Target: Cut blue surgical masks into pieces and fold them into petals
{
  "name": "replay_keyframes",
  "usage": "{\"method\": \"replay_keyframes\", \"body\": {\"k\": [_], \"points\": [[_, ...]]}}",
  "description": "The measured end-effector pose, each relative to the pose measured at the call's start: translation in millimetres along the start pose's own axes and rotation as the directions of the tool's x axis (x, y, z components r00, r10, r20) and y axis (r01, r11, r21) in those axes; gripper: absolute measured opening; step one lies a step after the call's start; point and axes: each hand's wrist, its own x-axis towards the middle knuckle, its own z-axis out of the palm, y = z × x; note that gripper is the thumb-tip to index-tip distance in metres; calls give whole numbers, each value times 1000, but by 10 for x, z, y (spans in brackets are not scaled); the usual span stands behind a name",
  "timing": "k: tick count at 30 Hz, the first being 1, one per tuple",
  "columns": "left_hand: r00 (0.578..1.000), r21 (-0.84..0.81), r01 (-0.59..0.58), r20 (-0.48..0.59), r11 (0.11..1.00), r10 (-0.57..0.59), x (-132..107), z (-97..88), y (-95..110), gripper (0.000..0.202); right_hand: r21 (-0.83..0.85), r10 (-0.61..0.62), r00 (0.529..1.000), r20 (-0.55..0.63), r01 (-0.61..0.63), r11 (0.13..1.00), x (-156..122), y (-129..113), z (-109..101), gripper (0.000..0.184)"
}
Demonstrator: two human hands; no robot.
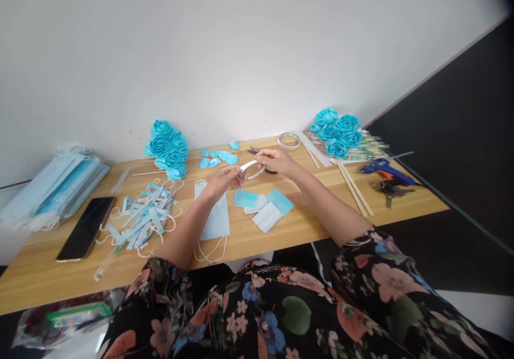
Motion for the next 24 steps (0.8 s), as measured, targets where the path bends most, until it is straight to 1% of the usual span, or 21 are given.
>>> {"method": "replay_keyframes", "body": {"k": [2, 3, 5, 7, 8, 9, 12, 15, 17, 18, 19, 20, 21, 22, 23, 24], "points": [[1000, -63, 5, 3, 998, -4, -14, -21, -56, 47, -164, -44, 998, -52, 35, 986, 42, 21, -42, 39], [1000, -97, 8, -13, 995, -10, -22, -40, -86, 46, -278, -72, 994, -88, 45, 960, 46, 31, -65, 37], [998, -179, -8, -59, 984, -3, -32, -87, -143, 45, -522, -109, 983, -151, 14, 853, 15, 61, -106, 35], [993, -260, -61, -110, 964, 33, -33, -139, -188, 43, -702, -98, 977, -189, -65, 709, -49, 115, -129, 32], [990, -290, -89, -134, 953, 52, -29, -162, -205, 41, -751, -72, 978, -194, -101, 653, -82, 150, -131, 31], [986, -313, -113, -155, 943, 67, -24, -181, -218, 40, -780, -41, 983, -177, -115, 615, -111, 186, -127, 30], [979, -341, -139, -191, 930, 76, -11, -207, -231, 37, -822, 38, 990, -138, -136, 553, -146, 274, -83, 32], [979, -343, -136, -192, 929, 73, -12, -197, -215, 38, -850, 85, 980, -180, -199, 487, -116, 318, -28, 34], [981, -347, -133, -183, 929, 72, -16, -189, -205, 40, -853, 107, 970, -217, -242, 463, -88, 346, -19, 34], [981, -349, -133, -179, 928, 73, -18, -187, -202, 42, -842, 116, 966, -231, -258, 474, -77, 364, -29, 35], [982, -352, -133, -176, 926, 75, -18, -186, -202, 42, -815, 126, 961, -248, -277, 509, -68, 384, -50, 37], [982, -354, -135, -175, 925, 77, -17, -186, -204, 43, -766, 139, 953, -271, -301, 568, -62, 404, -82, 40], [982, -356, -136, -173, 925, 78, -16, -186, -207, 43, -687, 153, 941, -301, -325, 650, -58, 419, -122, 44], [982, -357, -135, -173, 924, 77, -14, -186, -210, 43, -568, 173, 929, -328, -340, 749, -55, 426, -166, 48], [982, -358, -133, -173, 924, 75, -12, -185, -214, 43, -404, 199, 919, -341, -334, 852, -54, 421, -210, 52], [982, -360, -132, -174, 923, 73, -10, -184, -217, 43, -200, 228, 918, -324, -303, 932, -54, 401, -248, 55]]}}
